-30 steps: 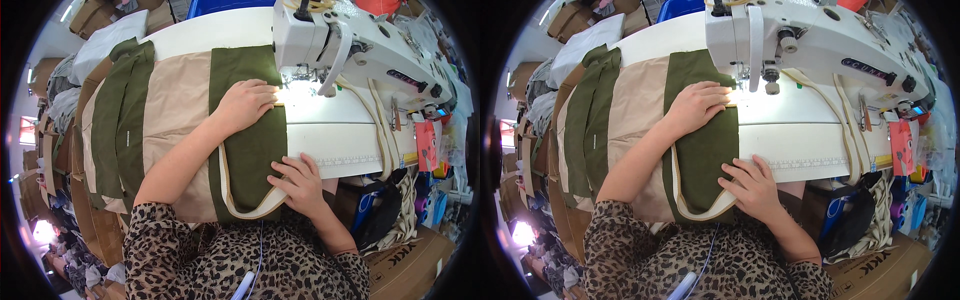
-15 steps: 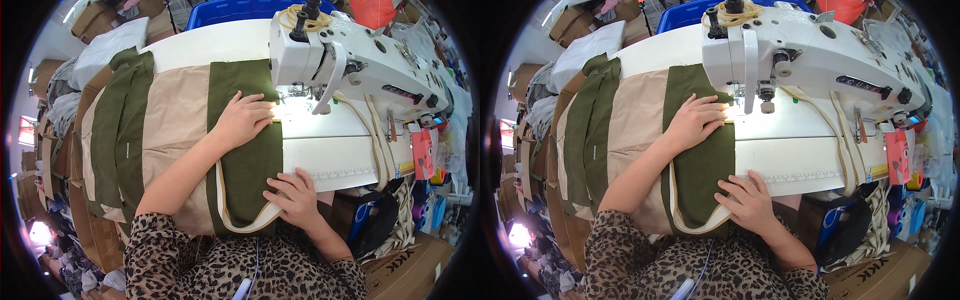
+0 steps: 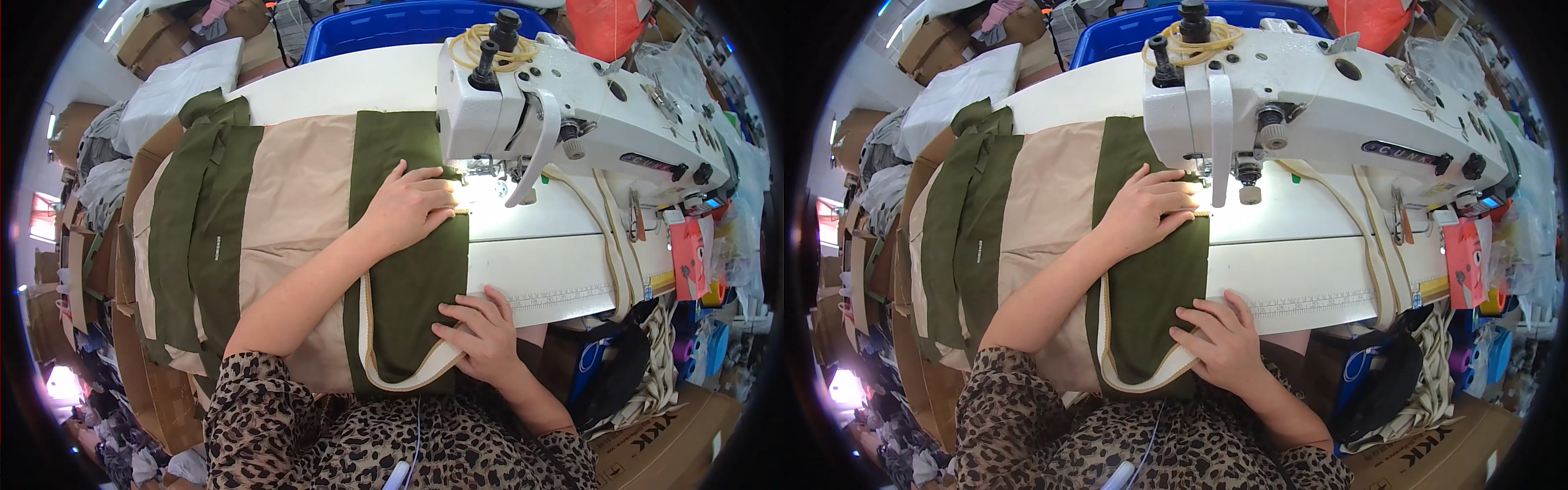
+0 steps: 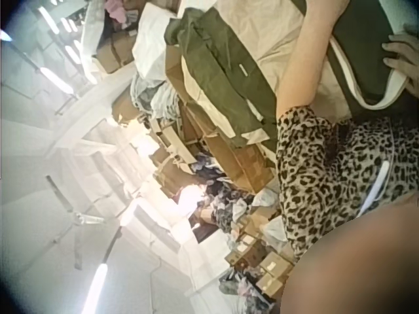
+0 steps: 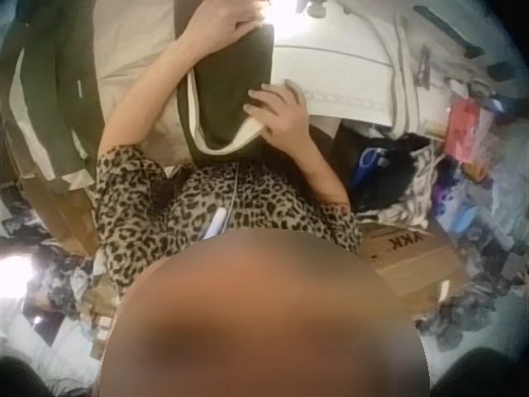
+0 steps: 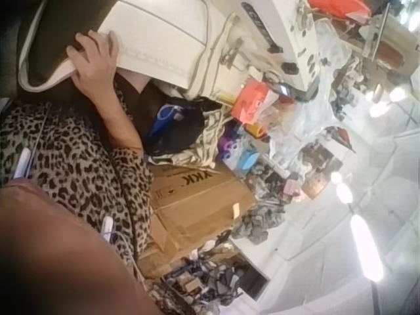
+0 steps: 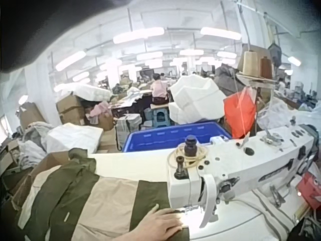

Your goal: Sewing fabric handles onto a canvas tote bag using an industrial sewing machine.

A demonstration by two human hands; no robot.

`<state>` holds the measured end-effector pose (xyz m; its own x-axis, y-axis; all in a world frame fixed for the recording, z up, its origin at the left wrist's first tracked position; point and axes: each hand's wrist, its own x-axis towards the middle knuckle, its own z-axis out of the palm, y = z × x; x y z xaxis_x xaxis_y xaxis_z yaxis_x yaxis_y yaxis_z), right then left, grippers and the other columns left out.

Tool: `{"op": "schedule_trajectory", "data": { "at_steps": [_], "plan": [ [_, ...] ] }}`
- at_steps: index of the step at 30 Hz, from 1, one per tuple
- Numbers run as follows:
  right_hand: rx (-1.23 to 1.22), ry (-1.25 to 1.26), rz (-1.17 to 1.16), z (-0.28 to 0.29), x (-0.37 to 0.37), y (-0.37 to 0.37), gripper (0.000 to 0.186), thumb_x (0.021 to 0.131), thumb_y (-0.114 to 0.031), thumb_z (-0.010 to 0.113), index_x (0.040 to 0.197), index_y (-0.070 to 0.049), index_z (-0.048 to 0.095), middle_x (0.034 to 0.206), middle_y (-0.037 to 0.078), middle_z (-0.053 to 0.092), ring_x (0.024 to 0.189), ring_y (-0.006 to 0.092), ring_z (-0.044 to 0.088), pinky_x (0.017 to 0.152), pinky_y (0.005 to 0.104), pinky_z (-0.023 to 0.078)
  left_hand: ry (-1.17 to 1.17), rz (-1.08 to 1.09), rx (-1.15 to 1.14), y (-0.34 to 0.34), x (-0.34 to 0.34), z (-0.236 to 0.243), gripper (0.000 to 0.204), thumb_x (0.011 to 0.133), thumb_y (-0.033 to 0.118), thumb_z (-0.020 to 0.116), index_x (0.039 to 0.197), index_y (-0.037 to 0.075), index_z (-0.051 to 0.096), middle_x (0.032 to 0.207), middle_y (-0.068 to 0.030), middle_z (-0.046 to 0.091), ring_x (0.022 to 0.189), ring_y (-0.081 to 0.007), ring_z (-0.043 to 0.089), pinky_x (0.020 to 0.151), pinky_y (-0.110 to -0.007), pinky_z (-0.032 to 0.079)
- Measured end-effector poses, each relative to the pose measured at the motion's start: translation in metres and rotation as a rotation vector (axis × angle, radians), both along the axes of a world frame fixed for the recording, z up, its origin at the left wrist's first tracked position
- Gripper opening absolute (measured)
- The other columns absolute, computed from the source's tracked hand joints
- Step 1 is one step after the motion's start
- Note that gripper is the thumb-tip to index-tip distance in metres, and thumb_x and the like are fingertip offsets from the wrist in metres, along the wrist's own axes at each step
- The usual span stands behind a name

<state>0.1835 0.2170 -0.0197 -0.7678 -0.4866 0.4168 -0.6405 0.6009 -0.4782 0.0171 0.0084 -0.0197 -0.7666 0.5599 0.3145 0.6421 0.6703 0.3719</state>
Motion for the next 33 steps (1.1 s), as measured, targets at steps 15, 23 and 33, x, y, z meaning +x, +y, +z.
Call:
{"op": "schedule_trajectory", "data": {
  "at_steps": [15,23,33],
  "plan": [
    [-0.012,-0.098,-0.028,0.006,-0.004,0.0,0.033,0.068,-0.01,0.073,0.1,-0.016,0.076,0.123,0.002,0.067,0.122,0.0242,0.059,0.108,0.0483,0.039,0.031,0.001,-0.008,0.004,-0.01,0.004,0.017,0.09,0.026,0.072,0.103,0.015,0.075,0.118,-0.0028,0.072,0.126,-0.0249,0.06,0.109,-0.062,0.042],
    [-0.018,-0.118,-0.033,0.005,-0.002,-0.001,0.03,0.07,-0.005,0.073,0.099,-0.013,0.075,0.124,0.004,0.067,0.123,0.0268,0.059,0.11,0.0497,0.041,0.071,0.014,-0.028,0.003,-0.012,-0.001,0.018,0.092,0.027,0.071,0.104,0.016,0.076,0.125,0.0011,0.071,0.128,-0.0239,0.059,0.108,-0.059,0.045],
    [-0.037,-0.108,-0.058,0.005,0.001,-0.002,0.028,0.071,-0.007,0.074,0.098,-0.012,0.075,0.123,0.003,0.067,0.124,0.0266,0.059,0.11,0.0502,0.042,0.245,-0.089,-0.087,0.002,-0.008,-0.003,0.019,0.09,0.012,0.067,0.108,0.013,0.074,0.119,-0.0008,0.07,0.117,-0.0221,0.063,0.108,-0.05,0.046]
  ]
}}
